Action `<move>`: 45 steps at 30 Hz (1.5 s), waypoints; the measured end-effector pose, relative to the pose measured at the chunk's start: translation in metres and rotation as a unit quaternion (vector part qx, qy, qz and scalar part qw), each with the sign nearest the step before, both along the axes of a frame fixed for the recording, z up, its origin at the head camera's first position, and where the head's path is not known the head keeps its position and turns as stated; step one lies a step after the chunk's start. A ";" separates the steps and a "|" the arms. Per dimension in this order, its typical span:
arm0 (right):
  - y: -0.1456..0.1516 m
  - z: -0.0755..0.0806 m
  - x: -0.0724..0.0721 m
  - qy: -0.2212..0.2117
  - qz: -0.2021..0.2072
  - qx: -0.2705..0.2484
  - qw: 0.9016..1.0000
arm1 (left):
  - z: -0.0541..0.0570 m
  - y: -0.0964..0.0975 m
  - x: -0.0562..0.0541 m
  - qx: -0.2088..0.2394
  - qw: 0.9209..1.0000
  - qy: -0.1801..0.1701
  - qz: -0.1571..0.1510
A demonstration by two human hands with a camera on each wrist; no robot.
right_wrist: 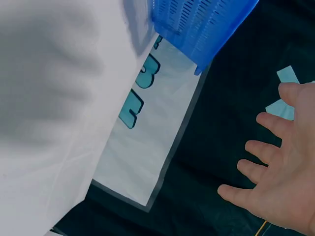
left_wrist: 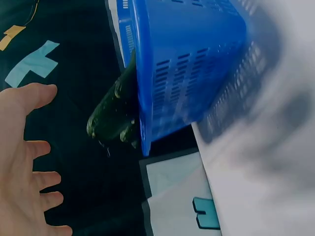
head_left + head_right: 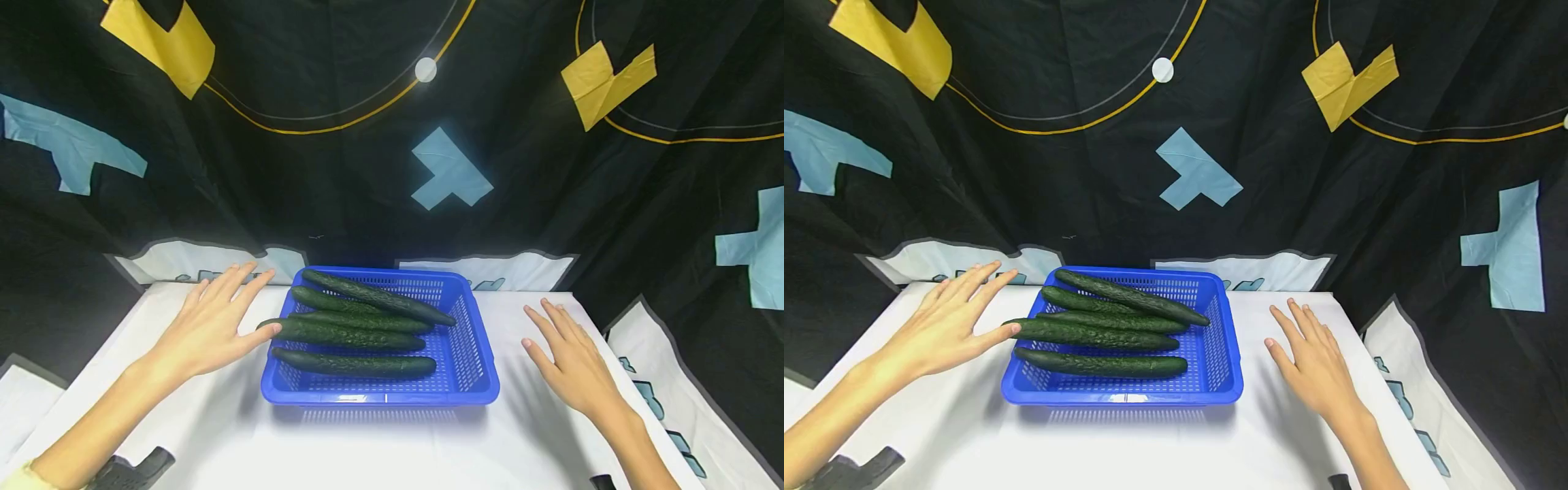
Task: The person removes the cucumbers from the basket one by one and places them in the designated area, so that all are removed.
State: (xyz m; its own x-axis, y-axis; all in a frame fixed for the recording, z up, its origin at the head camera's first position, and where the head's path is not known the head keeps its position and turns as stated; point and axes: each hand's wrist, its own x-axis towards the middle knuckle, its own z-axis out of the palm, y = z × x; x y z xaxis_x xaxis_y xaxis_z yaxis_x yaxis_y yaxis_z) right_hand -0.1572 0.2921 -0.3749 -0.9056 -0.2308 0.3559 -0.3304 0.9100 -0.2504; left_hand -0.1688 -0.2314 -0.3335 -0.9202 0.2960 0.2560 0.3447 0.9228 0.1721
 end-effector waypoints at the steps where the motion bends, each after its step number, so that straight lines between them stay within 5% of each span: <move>1: -0.001 0.000 -0.001 -0.001 0.001 -0.004 1.000 | 0.000 0.002 0.000 0.002 1.000 0.000 -0.005; 11: -0.009 -0.003 -0.005 -0.033 0.015 -0.055 0.998 | 0.001 0.022 -0.004 0.051 0.995 0.027 -0.080; 20: -0.017 -0.010 -0.012 -0.082 0.041 -0.134 0.987 | 0.004 0.040 -0.004 0.135 0.985 -0.037 -0.101; 27: -0.025 -0.022 -0.019 -0.099 0.058 -0.189 0.975 | -0.005 0.054 -0.010 0.163 0.975 -0.020 -0.152; 37: -0.037 -0.035 -0.027 -0.173 0.065 -0.286 0.940 | -0.020 0.079 -0.013 0.161 0.968 -0.052 -0.183; 45: -0.044 -0.047 -0.033 -0.213 0.090 -0.364 0.902 | -0.038 0.096 -0.020 0.224 0.944 -0.114 -0.215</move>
